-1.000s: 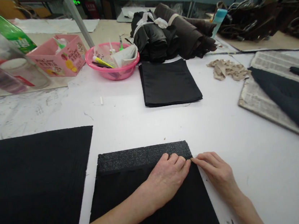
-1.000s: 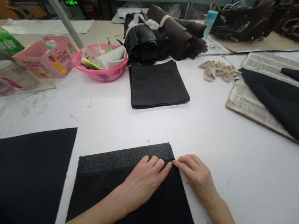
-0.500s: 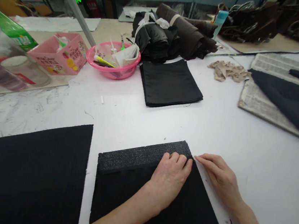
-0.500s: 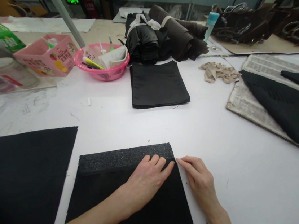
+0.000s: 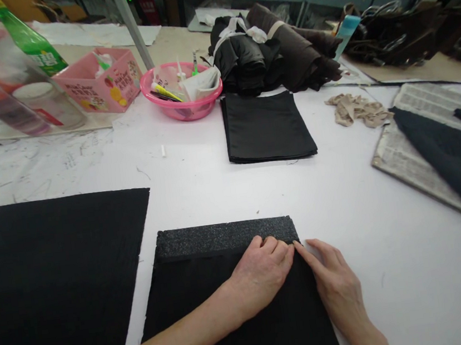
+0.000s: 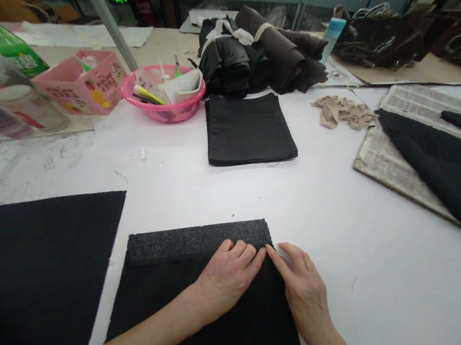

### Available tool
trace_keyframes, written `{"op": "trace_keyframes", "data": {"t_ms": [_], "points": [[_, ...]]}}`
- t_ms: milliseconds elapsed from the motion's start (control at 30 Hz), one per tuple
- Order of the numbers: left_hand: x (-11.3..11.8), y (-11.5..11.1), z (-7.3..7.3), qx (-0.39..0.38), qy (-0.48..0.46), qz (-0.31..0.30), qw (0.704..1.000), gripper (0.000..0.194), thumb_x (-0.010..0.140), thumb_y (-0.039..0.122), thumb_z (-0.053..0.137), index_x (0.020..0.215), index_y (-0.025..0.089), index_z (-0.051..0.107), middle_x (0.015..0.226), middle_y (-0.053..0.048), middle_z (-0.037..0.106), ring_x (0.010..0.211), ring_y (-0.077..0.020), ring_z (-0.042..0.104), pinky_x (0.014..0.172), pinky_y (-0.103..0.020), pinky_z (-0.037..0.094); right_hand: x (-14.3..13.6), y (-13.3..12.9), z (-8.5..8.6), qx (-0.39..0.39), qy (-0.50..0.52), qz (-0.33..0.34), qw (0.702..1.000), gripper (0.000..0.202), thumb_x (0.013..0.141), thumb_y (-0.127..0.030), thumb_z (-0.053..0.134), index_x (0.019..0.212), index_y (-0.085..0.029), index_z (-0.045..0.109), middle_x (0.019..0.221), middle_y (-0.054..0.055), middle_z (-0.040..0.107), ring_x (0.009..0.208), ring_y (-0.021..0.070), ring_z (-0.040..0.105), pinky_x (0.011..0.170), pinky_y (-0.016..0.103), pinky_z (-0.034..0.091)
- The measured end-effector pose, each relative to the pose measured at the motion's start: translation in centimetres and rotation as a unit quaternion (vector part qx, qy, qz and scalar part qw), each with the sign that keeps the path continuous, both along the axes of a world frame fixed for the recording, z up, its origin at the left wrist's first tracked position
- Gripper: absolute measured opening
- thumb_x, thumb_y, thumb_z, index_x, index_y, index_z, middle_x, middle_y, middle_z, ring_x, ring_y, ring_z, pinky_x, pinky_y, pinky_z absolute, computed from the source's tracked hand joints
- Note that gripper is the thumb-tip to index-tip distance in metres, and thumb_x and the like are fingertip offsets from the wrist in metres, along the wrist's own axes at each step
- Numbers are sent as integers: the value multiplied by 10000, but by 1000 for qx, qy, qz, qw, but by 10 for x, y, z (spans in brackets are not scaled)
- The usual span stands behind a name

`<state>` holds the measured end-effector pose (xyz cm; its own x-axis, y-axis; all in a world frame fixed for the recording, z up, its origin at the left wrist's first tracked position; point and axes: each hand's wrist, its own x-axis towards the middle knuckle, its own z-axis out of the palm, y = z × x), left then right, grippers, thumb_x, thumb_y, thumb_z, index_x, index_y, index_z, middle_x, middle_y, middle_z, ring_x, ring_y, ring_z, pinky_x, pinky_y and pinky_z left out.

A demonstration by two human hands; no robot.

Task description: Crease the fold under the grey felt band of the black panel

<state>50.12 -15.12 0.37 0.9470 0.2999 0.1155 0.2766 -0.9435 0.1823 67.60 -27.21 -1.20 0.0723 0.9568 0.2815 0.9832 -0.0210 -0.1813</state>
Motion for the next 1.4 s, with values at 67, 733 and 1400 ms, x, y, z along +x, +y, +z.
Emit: {"op": "trace_keyframes", "data": {"t_ms": [67,733,1400], "points": [[-1,0,0,2,-4,-1,1000,357,1006,170,331,1348,113,416,1079,-93,543,978,-226,505,786,-380,403,-1,-1,-2,2,-6,-14,1000,479,972,-114,387,1387,-333,486,1230,78,544,1124,240,531,928,421,511],[-31,-4,7,39,-6,31,999,323,1001,130,297,1170,64,565,1135,-120,524,1007,-200,501,820,-341,414,-19,4,-15,34,-2,-42,999,421,991,-392,415,1386,-278,505,1332,97,519,1085,320,549,929,512,458],[-198,1,-16,87,24,251,964,393,907,60,476,1290,92,559,1212,-151,585,1135,-289,544,991,-451,431,-26,5,-5,41,-40,-61,997,364,1005,-385,415,1312,-243,550,1276,97,534,1133,271,517,951,447,443]]}}
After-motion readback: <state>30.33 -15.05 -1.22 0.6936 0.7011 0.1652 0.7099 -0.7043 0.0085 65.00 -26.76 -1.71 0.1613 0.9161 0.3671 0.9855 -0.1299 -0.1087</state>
